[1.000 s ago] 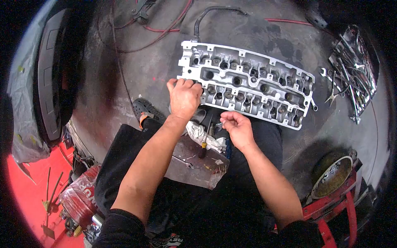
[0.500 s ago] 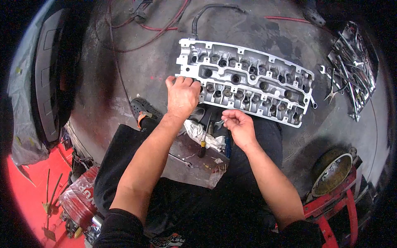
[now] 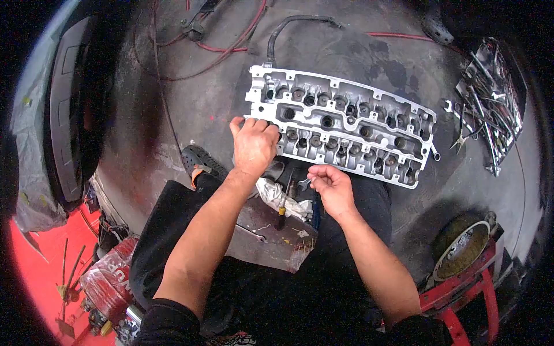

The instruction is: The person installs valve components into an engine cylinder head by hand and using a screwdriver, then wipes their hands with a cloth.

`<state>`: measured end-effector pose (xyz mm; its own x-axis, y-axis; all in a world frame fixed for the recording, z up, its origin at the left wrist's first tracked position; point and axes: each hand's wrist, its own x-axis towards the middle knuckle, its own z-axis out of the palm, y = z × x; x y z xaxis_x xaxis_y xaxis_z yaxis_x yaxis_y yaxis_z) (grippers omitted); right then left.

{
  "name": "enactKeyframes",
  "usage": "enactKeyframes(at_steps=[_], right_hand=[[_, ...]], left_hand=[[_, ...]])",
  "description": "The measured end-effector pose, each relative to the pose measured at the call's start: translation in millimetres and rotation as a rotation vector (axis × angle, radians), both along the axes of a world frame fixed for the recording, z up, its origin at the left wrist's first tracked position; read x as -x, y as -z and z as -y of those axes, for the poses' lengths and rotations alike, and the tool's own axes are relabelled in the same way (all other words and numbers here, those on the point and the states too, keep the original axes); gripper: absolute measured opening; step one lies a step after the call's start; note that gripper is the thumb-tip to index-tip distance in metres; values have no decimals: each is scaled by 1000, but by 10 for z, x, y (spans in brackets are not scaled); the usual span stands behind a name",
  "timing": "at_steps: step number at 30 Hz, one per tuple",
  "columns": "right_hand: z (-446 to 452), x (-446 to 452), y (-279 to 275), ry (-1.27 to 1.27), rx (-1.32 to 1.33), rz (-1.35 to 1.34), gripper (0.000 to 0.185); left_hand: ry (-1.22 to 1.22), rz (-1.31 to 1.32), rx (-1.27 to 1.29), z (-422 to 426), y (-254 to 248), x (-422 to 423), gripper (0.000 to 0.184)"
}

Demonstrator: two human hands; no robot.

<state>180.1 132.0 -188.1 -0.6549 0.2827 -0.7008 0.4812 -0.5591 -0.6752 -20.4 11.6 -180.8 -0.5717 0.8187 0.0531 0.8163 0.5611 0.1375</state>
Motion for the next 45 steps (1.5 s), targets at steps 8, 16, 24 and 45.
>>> enactKeyframes(at_steps=[8,16,24,45], right_hand=[[-20,-7,-15,27,41,2,18],[6,-12,26,7,-10,-8,19],[18,-65,61,-17,-31,4,19],[-9,-66,-18,-20,-35,9,19]], left_hand=[[-39,-7,5,13,48,-43,1],[-93,-18,-14,20,102,-76,2],[-101,-32,18,22,83,-63,4],[-95,64,-100,97,87,-145,17]])
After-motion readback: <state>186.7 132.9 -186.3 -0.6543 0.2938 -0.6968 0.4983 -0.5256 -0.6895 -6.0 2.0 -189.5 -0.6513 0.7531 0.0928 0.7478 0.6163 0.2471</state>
